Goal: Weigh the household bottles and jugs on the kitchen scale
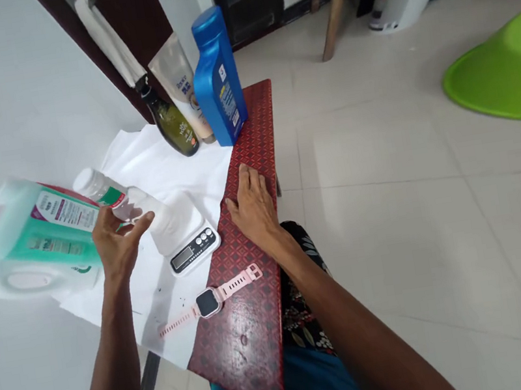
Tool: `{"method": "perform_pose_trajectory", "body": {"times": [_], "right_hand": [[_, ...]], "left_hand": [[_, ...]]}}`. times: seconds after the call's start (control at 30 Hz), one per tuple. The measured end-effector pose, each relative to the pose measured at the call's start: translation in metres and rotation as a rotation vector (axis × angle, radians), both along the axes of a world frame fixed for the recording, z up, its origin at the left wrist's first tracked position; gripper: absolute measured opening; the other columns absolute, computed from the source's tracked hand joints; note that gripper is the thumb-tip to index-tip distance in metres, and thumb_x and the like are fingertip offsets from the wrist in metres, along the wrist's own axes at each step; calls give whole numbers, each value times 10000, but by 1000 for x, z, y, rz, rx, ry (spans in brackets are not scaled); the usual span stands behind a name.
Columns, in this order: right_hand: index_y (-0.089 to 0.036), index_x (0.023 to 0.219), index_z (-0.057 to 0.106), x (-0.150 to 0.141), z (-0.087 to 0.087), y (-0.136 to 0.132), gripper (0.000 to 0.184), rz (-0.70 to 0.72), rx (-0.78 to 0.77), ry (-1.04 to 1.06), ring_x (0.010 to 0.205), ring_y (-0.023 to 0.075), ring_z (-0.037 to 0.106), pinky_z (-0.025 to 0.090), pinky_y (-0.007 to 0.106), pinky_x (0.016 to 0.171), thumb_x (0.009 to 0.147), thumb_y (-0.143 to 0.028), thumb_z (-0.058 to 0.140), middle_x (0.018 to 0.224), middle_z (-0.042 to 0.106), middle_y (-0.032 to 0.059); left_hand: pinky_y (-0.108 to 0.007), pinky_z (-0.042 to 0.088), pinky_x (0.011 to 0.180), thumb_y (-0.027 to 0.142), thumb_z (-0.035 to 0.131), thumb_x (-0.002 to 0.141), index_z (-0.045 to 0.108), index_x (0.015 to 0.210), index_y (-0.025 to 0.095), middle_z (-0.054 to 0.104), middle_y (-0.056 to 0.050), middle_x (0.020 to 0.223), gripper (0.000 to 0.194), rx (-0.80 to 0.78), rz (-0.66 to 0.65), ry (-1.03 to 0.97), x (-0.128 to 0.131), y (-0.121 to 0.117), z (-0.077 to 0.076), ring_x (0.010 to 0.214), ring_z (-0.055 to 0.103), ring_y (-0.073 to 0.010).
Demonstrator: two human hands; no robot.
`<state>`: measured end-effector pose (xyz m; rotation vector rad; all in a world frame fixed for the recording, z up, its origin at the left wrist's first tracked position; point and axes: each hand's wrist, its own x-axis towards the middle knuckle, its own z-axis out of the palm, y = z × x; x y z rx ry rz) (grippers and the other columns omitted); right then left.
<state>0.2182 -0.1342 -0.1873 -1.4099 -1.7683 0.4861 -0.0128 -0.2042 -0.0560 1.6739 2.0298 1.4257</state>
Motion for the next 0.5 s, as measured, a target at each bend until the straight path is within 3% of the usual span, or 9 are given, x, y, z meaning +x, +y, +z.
{"method": "perform_pose_trajectory", "body": {"times": [0.2, 0.3, 0.37, 0.4, 0.5], "right_hand": [[-20, 1608, 335, -1, -3, -1, 757, -6, 3, -39, 1489, 439, 465, 381, 696, 1235, 936, -274, 574, 1553, 502, 309], [-31, 1592, 358, 4, -5, 2, 760, 11, -31, 27, 1502, 422, 463, 405, 676, 1232, 924, -305, 596, 1544, 507, 307], [-46, 1589, 362, 10, -4, 4, 799, 25, -90, 128, 1486, 400, 496, 458, 643, 1210, 905, -353, 637, 1576, 477, 310], [-59, 1587, 364, 13, -1, 4, 819, 28, -132, 187, 1473, 389, 519, 485, 628, 1192, 897, -388, 657, 1589, 465, 309], [-103, 1570, 390, 11, 21, -1, 853, 43, -225, 308, 1446, 372, 565, 512, 615, 1171, 880, -497, 701, 1579, 491, 299]], "left_hand": [[-343, 609, 781, 612, 934, 636, 676, 1105, 226, 751, -50, 1044, 660, -11, -63, -19, -10, -6, -11, 938, 729, -224], [-355, 612, 779, 828, 685, 793, 689, 1123, 214, 754, -98, 1100, 697, 8, -90, -194, -32, -5, -18, 921, 739, -225], [-326, 589, 696, 894, 437, 885, 689, 1041, 190, 744, -118, 1010, 764, 43, 3, -349, -52, 2, -28, 813, 728, -204], [-305, 565, 648, 891, 392, 898, 677, 980, 183, 727, -112, 930, 768, 43, 64, -395, -62, 7, -35, 744, 705, -188], [-271, 499, 592, 757, 426, 951, 619, 860, 186, 666, -63, 769, 610, -109, 140, -256, -84, 31, -58, 624, 622, -153]]}}
